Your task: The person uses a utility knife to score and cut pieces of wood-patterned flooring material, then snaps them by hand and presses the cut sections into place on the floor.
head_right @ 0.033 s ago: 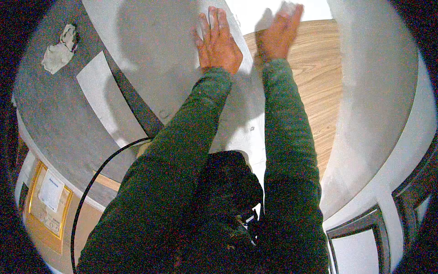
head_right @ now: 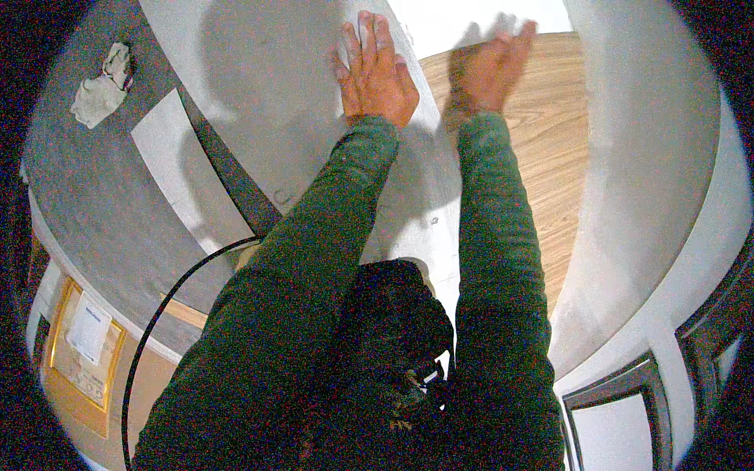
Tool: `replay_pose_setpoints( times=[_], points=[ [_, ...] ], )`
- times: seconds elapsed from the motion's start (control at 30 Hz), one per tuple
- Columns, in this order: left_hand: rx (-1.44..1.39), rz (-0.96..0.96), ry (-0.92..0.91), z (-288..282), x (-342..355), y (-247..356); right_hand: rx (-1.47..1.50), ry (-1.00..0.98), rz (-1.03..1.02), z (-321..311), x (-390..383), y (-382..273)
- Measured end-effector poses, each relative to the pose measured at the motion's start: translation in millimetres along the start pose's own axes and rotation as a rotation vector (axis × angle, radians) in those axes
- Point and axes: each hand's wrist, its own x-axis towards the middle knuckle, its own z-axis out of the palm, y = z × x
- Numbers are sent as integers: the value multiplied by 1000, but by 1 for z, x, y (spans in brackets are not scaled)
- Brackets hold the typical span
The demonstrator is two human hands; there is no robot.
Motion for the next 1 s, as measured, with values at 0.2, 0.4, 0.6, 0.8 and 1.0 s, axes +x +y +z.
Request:
replay_pose_setpoints(
  times=[0.2,0.4,0.6,0.8,1.0],
  points=[
    [11,-36,-63,-6,-3,0,-532,201,79,-142,-65,51],
    [65,-23,-209,-18,2,12,-994,79,13,-181,-133,78],
    [175,149,-185,-12,0,11,-960,143,-30,-181,-125,74],
    [274,315,-159,2,-2,9,-979,147,86,-182,-126,70],
    [489,254,-211,27,-1,51,-940,120,210,-186,-123,61]
  ],
)
